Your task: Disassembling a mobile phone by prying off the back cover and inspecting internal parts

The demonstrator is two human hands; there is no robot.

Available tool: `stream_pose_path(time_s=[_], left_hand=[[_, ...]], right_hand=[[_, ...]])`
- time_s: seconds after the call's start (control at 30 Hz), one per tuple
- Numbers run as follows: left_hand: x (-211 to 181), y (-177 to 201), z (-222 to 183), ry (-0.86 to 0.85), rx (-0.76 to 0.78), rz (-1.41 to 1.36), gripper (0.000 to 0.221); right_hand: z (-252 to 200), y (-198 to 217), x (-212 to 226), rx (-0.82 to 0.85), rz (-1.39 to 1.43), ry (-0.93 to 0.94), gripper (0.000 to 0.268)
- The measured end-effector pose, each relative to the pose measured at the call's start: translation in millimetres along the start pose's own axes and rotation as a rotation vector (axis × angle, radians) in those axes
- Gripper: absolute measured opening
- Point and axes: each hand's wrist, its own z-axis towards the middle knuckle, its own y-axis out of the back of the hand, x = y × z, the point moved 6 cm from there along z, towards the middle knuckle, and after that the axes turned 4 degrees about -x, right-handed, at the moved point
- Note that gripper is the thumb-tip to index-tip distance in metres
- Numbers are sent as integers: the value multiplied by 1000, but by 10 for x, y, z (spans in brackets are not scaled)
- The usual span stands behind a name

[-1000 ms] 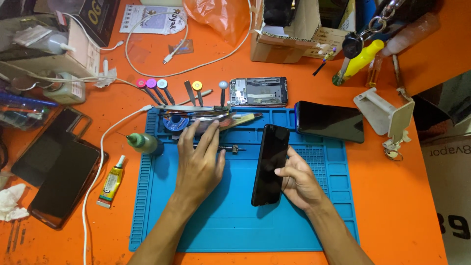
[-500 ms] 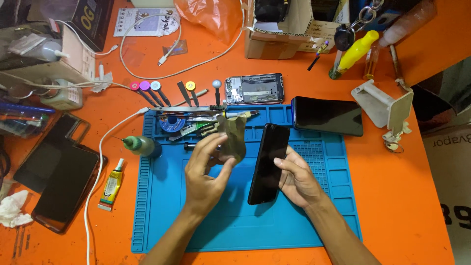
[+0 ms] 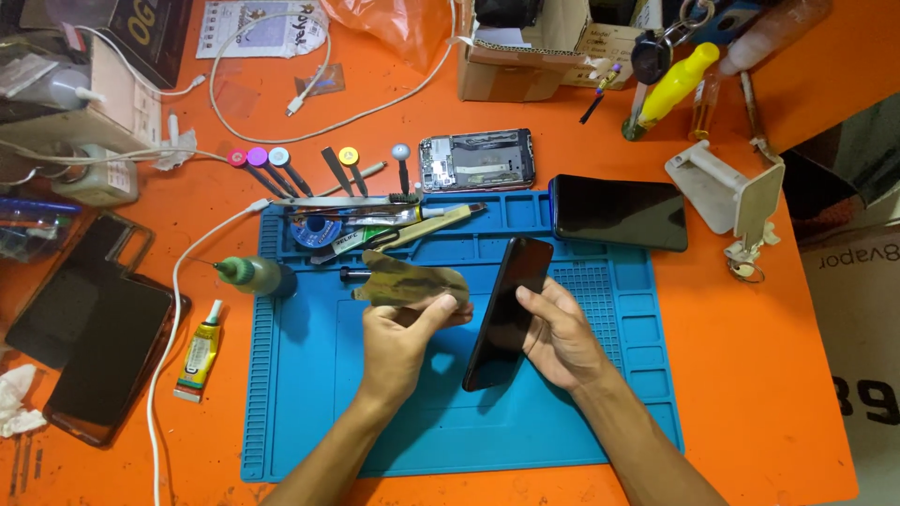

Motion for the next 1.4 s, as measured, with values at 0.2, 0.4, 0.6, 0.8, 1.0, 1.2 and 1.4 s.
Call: stream_pose_path(time_s=[0.2, 0.4, 0.6, 0.8, 1.0, 1.2, 1.4], left_hand=[[-69, -26, -61, 11, -39, -114, 11], [-127, -27, -56, -70, -6, -56, 8], [-105, 54, -57, -87, 31, 15, 10], [-127, -6, -144, -86, 50, 16, 16], [44, 98, -100, -112, 89, -34, 12], [112, 73, -86, -107, 146, -6, 15], [-68, 89, -93, -301, 95, 45, 9]], right_hand=[[-130, -132, -103, -32, 11, -50, 27], [-30, -11, -197, -70, 36, -56, 32], [-1, -32, -64, -35, 169, 14, 16], [78, 224, -123, -9, 222, 79, 19], [131, 203, -36, -44, 286, 142, 29], [31, 35, 61, -105, 336, 152, 37], [102, 204, 22, -18, 362, 160, 38]])
